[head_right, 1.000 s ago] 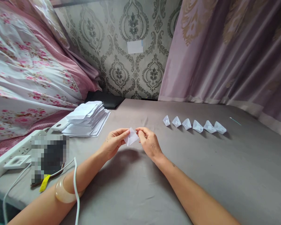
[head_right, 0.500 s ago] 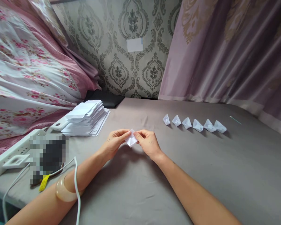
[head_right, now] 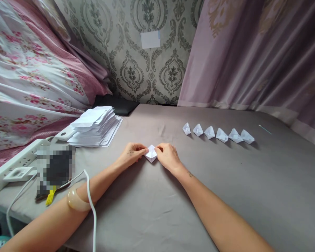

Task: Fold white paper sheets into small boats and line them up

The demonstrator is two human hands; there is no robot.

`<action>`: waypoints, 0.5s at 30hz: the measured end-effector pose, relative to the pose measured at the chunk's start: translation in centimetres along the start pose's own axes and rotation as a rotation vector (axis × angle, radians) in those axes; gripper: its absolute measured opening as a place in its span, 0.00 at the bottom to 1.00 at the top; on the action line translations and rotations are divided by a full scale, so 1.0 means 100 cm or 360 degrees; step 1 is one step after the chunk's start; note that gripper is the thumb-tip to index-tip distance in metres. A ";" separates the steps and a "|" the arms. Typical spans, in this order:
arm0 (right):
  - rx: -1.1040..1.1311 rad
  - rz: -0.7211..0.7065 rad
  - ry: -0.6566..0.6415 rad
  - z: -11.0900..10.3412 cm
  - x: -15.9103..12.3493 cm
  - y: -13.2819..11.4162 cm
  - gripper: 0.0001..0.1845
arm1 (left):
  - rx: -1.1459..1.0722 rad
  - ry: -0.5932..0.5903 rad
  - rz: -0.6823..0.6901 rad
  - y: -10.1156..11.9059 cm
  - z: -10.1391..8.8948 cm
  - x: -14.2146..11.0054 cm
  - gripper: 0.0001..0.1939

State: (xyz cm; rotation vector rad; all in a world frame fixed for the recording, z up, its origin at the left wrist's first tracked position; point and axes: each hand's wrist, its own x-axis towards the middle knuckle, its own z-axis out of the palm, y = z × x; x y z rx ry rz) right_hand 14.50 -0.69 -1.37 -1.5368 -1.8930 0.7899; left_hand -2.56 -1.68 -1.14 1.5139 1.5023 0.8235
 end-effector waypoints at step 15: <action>-0.0312 -0.0497 -0.0024 0.006 -0.002 0.017 0.11 | 0.0998 -0.0302 0.1014 -0.014 -0.010 0.007 0.17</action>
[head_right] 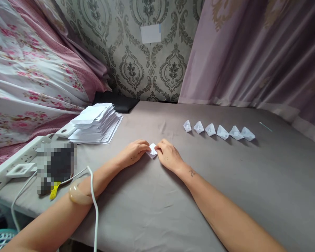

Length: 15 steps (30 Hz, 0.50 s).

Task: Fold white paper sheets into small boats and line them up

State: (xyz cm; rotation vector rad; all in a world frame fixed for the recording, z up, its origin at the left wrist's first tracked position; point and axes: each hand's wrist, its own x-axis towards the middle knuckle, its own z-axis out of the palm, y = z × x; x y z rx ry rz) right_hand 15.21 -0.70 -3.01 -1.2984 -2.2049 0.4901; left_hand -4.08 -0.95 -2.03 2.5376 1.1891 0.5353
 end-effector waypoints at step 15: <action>-0.0387 -0.0409 -0.0216 -0.019 -0.034 -0.005 0.29 | 0.0289 -0.0302 0.0285 -0.009 -0.025 -0.017 0.31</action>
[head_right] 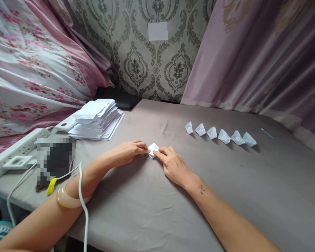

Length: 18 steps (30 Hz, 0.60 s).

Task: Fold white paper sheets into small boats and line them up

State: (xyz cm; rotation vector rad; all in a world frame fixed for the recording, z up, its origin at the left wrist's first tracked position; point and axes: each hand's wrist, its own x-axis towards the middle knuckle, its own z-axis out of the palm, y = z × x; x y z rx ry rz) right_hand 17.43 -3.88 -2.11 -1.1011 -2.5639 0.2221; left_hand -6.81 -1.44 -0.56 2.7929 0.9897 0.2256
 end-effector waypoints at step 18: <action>-0.0327 -0.0037 -0.0157 0.002 -0.001 -0.001 0.33 | -0.0090 0.0009 -0.0053 0.007 -0.001 0.004 0.26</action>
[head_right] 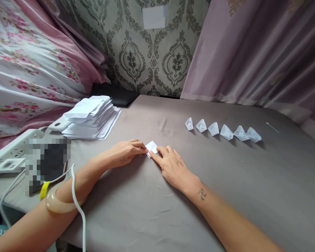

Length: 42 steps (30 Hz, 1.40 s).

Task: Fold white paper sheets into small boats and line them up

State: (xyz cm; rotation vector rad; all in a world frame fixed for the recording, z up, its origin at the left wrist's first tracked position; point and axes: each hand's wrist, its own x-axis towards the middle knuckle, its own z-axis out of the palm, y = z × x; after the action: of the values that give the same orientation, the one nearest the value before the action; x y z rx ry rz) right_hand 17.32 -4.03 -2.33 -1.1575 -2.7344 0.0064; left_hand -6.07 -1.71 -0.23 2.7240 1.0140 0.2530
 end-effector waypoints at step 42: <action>0.0532 0.0489 0.0309 -0.001 0.013 -0.009 0.08 | -0.0448 0.0528 -0.0385 -0.003 0.027 0.009 0.09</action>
State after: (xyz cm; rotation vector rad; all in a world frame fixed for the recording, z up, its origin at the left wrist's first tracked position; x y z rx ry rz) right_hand 15.86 -3.72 -1.95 -1.3773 -2.2552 0.3555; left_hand -4.95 -1.25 -2.84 2.3261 1.2695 0.7596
